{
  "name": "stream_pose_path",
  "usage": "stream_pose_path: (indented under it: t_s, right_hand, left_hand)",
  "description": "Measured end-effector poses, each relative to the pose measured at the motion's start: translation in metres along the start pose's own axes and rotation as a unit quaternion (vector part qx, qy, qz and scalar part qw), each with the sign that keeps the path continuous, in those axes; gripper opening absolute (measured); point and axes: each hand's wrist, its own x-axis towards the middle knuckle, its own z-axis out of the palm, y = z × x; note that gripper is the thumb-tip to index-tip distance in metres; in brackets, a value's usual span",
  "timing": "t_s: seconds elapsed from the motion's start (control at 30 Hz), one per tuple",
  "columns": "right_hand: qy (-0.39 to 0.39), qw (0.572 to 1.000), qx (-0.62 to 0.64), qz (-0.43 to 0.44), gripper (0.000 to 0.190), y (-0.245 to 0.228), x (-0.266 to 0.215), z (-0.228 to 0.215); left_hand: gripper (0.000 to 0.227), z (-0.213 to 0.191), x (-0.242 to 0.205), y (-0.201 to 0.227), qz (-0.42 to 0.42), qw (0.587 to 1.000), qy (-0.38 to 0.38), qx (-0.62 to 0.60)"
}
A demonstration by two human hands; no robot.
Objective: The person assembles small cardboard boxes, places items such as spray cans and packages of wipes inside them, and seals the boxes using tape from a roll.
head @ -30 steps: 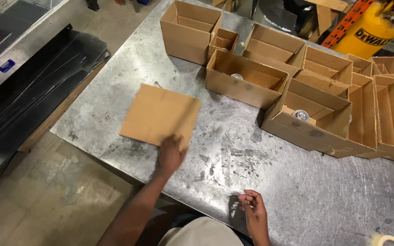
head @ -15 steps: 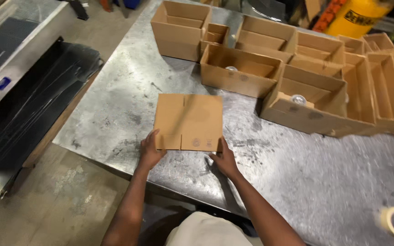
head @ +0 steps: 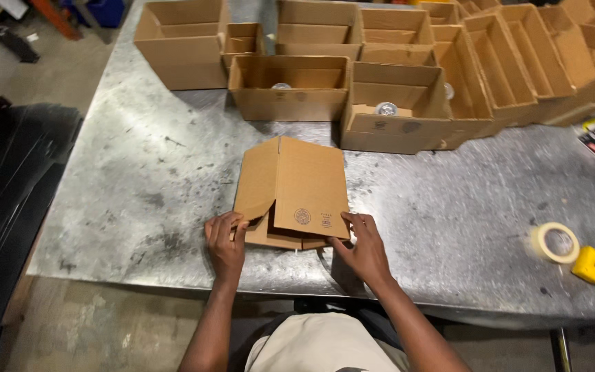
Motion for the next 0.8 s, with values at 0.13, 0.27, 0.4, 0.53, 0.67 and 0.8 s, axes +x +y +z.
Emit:
stream_pose_path:
  t_s: [0.13,0.27,0.4,0.53,0.67,0.8]
  right_hand:
    - [0.126,0.988,0.091,-0.024,0.058,-0.006,-0.042,-0.049]
    - [0.247,0.965,0.082,0.034,0.033,-0.013,-0.074,-0.110]
    - [0.331,0.935,0.083,0.100,0.035,0.020,-0.085,-0.170]
    - [0.367,0.920,0.058,0.121,0.038,0.087,-0.081,-0.227]
    - [0.362,0.926,-0.039,0.099,0.039,0.168,-0.071,-0.274]
    - [0.305,0.942,0.032,0.134,0.039,0.210,-0.054,-0.312]
  left_hand:
    - [0.019,0.008,0.032,0.091,0.020,0.998,0.041,-0.048]
    - [0.017,0.025,0.047,0.192,-0.007,0.992,-0.057,-0.113]
    - [0.019,0.053,0.045,0.266,-0.006,0.972,-0.164,-0.170]
    - [0.010,0.090,0.034,0.325,0.020,0.935,-0.267,-0.230]
    - [0.009,0.133,0.014,0.376,0.011,0.907,-0.333,-0.258]
    - [0.015,0.178,0.011,0.404,-0.027,0.892,-0.356,-0.276]
